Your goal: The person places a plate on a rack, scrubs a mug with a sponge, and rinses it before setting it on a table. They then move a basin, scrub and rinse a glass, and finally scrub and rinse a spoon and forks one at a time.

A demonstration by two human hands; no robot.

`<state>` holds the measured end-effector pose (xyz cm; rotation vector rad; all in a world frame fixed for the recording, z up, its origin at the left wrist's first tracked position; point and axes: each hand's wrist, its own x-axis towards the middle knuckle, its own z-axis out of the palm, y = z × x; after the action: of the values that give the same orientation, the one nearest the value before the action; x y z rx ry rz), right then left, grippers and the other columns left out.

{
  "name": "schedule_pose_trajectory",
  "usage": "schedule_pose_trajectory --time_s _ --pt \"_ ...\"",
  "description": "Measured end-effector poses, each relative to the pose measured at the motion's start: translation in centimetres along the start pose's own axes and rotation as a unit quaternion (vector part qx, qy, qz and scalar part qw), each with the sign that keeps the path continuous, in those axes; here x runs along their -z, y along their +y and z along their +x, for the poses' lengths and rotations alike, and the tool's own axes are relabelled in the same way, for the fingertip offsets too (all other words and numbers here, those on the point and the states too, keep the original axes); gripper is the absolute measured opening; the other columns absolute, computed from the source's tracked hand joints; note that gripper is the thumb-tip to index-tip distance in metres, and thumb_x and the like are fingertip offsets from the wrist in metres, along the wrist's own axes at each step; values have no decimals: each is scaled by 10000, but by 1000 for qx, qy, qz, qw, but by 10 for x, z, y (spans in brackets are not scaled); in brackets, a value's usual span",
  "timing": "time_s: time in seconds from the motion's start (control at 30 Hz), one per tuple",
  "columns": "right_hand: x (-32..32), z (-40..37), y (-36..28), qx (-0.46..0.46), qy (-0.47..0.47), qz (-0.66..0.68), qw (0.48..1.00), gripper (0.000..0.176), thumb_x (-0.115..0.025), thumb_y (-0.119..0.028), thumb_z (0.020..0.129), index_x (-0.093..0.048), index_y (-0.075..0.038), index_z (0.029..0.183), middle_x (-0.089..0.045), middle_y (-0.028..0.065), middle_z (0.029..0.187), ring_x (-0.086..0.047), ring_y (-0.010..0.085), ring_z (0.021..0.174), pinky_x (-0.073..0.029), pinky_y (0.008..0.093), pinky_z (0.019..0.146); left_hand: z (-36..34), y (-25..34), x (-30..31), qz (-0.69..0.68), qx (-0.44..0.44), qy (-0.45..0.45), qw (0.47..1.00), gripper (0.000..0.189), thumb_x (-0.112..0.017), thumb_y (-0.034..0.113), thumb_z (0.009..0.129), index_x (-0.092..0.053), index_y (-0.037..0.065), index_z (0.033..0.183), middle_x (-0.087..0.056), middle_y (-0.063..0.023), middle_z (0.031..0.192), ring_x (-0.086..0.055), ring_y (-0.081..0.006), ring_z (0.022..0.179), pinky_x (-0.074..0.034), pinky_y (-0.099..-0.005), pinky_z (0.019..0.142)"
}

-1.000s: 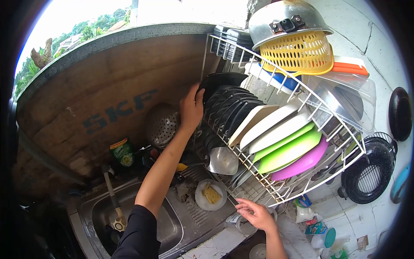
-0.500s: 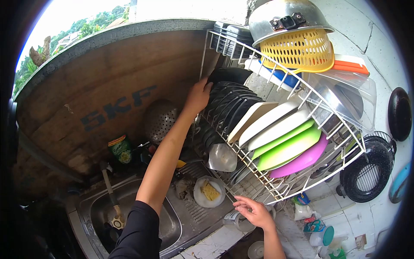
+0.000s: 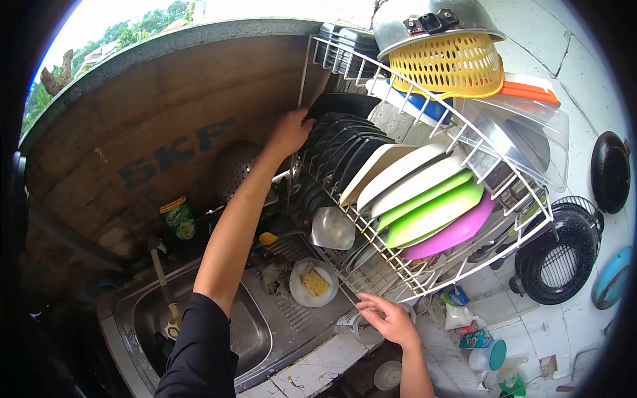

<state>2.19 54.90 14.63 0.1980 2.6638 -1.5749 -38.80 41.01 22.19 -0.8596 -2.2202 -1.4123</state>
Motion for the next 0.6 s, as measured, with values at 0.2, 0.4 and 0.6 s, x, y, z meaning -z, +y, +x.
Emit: schedule_pose_trajectory --time_s 0.2,0.4,0.6 --pt "-1 -4 -11 17 6 26 999 395 -600 -66 899 -516 -5 1280 -669 124 1058 -650 166 947 -508 293 843 -26 -8 24 -66 15 -16 998 303 -615 199 846 -641 21 1090 -670 -198 995 -652 -314 959 -497 -371 831" --pt "-15 -7 -37 77 -20 39 996 404 -591 -53 892 -508 12 1282 -662 150 1058 -657 199 939 -512 318 839 -75 0 91 -32 -15 11 999 281 -601 147 818 -651 8 1057 -679 -194 912 -661 -337 893 -512 -375 797" --pt "-80 -5 -30 69 -119 151 979 390 -567 -93 913 -505 25 1280 -643 143 1073 -623 187 956 -478 316 872 -236 16 242 60 52 6 997 273 -573 107 890 -611 -15 1131 -701 -139 948 -681 -205 878 -516 -291 764"
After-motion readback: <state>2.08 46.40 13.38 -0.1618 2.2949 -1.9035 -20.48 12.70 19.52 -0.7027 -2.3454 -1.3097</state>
